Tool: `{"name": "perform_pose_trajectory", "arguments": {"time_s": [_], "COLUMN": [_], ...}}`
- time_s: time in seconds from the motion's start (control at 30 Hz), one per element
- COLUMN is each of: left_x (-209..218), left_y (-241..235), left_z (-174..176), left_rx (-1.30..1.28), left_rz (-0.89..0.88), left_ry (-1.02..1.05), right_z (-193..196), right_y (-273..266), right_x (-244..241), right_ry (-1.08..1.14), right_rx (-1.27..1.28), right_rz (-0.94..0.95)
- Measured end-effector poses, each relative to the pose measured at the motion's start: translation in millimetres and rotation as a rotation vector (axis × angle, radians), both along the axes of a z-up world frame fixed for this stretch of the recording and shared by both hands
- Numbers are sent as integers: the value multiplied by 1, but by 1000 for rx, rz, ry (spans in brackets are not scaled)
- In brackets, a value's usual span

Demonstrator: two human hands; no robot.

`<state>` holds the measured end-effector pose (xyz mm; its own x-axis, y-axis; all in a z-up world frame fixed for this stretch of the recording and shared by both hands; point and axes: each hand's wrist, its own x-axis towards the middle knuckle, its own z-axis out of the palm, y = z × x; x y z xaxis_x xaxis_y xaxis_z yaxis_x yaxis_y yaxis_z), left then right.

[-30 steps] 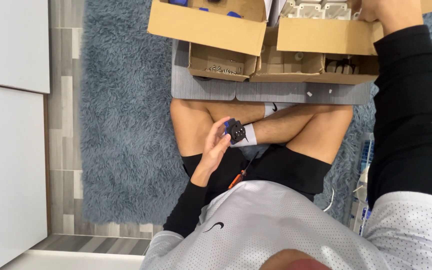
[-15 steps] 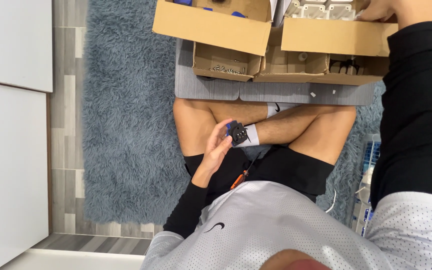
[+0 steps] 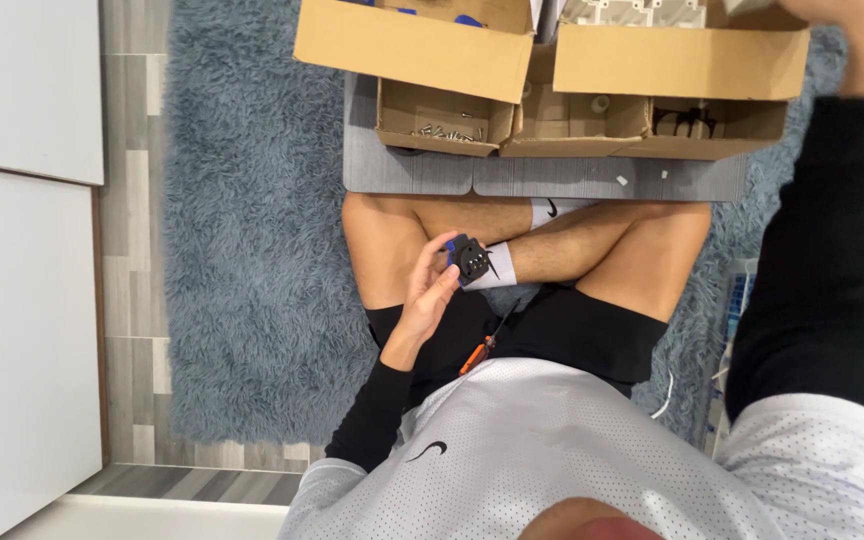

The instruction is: A person sits on the floor and uses a screwdriver to work on a blue electrical box, tightening or loosening screws.

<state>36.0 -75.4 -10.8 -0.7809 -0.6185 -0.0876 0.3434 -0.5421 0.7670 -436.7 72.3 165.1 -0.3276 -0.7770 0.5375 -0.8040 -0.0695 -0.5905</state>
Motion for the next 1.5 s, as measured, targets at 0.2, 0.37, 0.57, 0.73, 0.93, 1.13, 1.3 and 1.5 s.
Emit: {"name": "perform_pose_trajectory", "arguments": {"time_s": [0.2, 0.37, 0.57, 0.73, 0.93, 1.13, 1.3, 1.5], "left_x": [1, 3, -16, -22, -36, -45, -52, -57], "left_y": [-10, -15, -11, -4, -5, 0, 7, 9], "left_z": [10, 13, 27, 62, 86, 91, 89, 90], "left_rx": [-58, -247, -383, -623, -902, -1009, -1010, -998], "left_rz": [-41, -39, 64, 90, 115, 119, 101, 82], "left_ry": [27, -25, 55, -25, -79, -44, -30, -24], "right_z": [-10, -25, -98, -129, -132, -128, -132, -132], "right_y": [12, 15, 16, 7, 6, 11, 17, 20], "right_x": [17, 119, 212, 246, 263, 256, 250, 248], "right_ry": [-6, -368, -583, -821, -886, -839, -826, -799], "right_rx": [8, -93, 96, 120, 105, 44, 23, -4], "right_rz": [-11, 101, 128, 243, 316, 345, 371, 389]}}
